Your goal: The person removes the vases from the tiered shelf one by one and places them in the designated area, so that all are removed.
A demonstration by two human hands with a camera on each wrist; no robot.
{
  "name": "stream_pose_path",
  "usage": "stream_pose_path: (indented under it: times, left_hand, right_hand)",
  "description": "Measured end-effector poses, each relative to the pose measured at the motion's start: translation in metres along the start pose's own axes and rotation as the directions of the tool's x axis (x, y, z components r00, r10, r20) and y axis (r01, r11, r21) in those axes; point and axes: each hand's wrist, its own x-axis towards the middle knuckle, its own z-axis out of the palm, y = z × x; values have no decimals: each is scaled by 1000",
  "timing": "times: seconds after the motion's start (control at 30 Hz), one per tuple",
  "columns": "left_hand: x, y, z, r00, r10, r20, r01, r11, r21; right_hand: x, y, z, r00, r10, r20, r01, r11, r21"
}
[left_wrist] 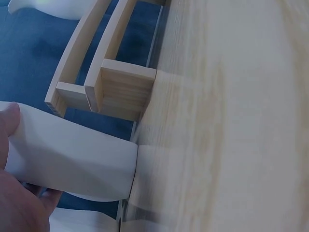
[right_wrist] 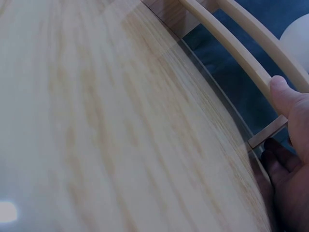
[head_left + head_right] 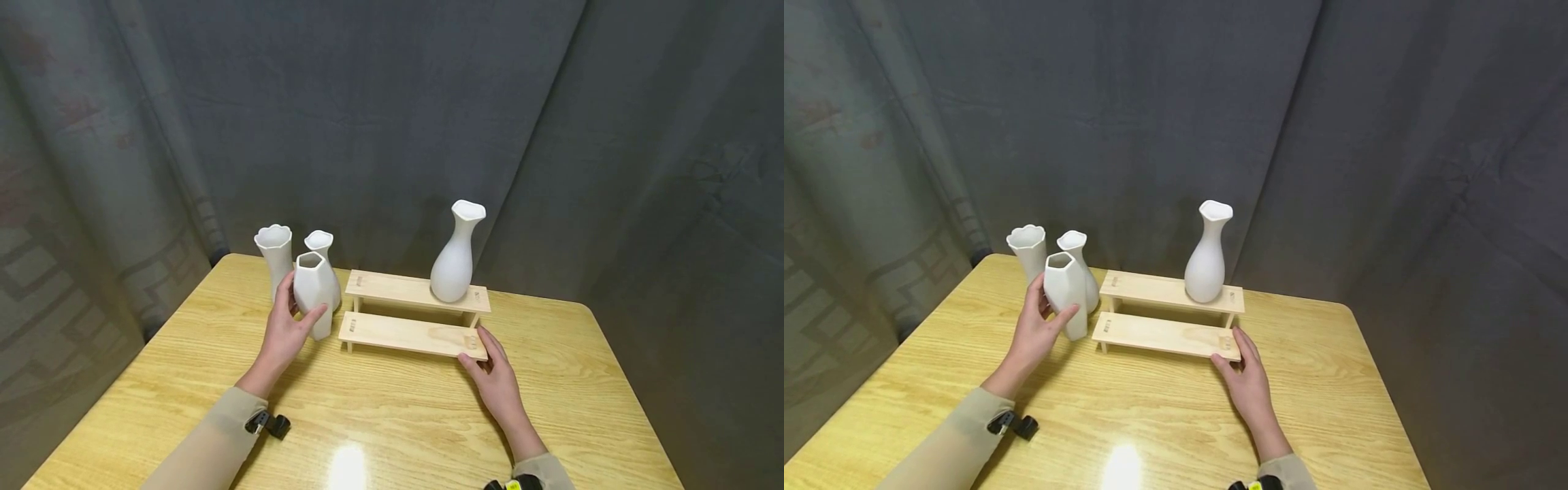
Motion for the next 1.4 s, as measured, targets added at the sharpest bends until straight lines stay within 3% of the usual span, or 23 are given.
stream_pose_path:
  times: [0.33, 0.57, 0.7, 0.87, 1.0, 1.13, 1.27, 1.4]
  left_hand:
    - [2, 3, -3, 1000, 11, -10, -11, 999, 31]
    - [2, 20, -5, 990, 108, -92, -106, 994, 30]
    - [0, 40, -7, 964, 209, -165, -195, 976, 96]
    - [1, 69, -5, 908, 350, -231, -313, 932, 184]
    - [1, 90, 3, 868, 445, -220, -405, 891, 205]
    - [0, 108, 16, 839, 513, -181, -481, 855, 194]
    - [1, 122, 34, 831, 537, -144, -518, 842, 151]
    - [0, 132, 54, 845, 527, -90, -517, 849, 113]
  right_hand:
    - [0, -1, -1, 1000, -4, -1, 4, 1000, 8]
    - [0, -2, -2, 1000, -4, 1, 4, 1000, 8]
    - [1, -2, -2, 1000, -7, 2, 7, 1000, 8]
    - [1, -1, -3, 1000, -12, 2, 12, 1000, 11]
    - [0, 0, -3, 1000, -13, 1, 13, 1000, 20]
    - [0, 0, -3, 1000, -15, 4, 15, 1000, 18]
    - [0, 0, -2, 1000, -13, 1, 13, 1000, 14]
    - [0, 1, -1, 1000, -8, 4, 8, 1000, 5]
